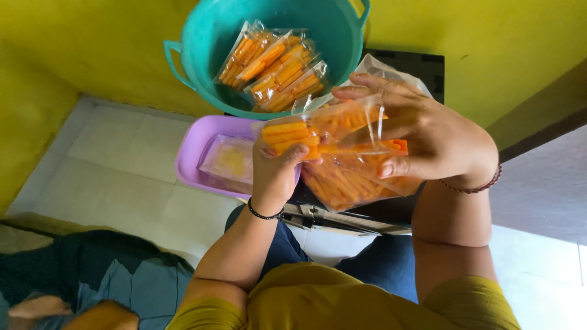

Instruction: Packaging orange stick snacks into small plastic bags

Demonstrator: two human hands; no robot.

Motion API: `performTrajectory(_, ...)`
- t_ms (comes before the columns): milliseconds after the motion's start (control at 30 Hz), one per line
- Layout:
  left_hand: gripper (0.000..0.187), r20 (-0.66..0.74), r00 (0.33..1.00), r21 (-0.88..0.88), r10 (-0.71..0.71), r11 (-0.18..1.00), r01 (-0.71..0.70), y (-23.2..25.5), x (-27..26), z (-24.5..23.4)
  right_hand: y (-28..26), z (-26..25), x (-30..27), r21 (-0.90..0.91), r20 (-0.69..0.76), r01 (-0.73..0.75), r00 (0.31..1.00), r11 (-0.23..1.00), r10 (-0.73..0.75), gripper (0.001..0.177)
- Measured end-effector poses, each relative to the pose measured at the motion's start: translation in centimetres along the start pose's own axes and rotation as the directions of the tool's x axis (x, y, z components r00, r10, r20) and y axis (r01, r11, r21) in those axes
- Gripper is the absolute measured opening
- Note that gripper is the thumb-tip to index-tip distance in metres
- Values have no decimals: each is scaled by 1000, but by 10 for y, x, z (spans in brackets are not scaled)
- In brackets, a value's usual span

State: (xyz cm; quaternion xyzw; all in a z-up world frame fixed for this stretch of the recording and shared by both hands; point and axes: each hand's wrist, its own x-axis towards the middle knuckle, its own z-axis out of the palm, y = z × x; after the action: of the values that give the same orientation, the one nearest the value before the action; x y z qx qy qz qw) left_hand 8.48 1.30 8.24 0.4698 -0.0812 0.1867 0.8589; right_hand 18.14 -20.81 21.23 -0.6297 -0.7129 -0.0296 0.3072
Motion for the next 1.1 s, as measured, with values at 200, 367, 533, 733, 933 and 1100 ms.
performTrajectory(200, 42, 28, 999, 111, -28, 993, 25, 4, -2, -2, -4, 9, -14, -163, 77, -183, 977, 969, 198, 60)
performTrajectory(367, 41, -1, 1000, 102, -15, 995, 15, 9, -3, -7, -5, -10, -22, -67, 38, -57, 998, 996, 60, 52)
performTrajectory(533, 41, -30, 998, 67, 51, 997, -49, 6, 2, -12, -8, -23, -56, -101, -175, -256, 956, 961, 236, 43)
performTrajectory(733, 42, -151, 985, 21, 85, 996, -83, 5, -11, -21, 51, 10, -48, -284, -201, -566, 824, 774, 529, 15)
performTrajectory(933, 40, -135, 984, 30, 114, 993, -111, 30, -27, -32, 113, 67, -29, -701, 70, -674, 260, 233, 963, 39)
performTrajectory(1100, 45, -149, 984, -2, 101, 995, -102, 33, -36, -43, 116, 82, -37, -908, 156, -370, 137, 197, 978, 25)
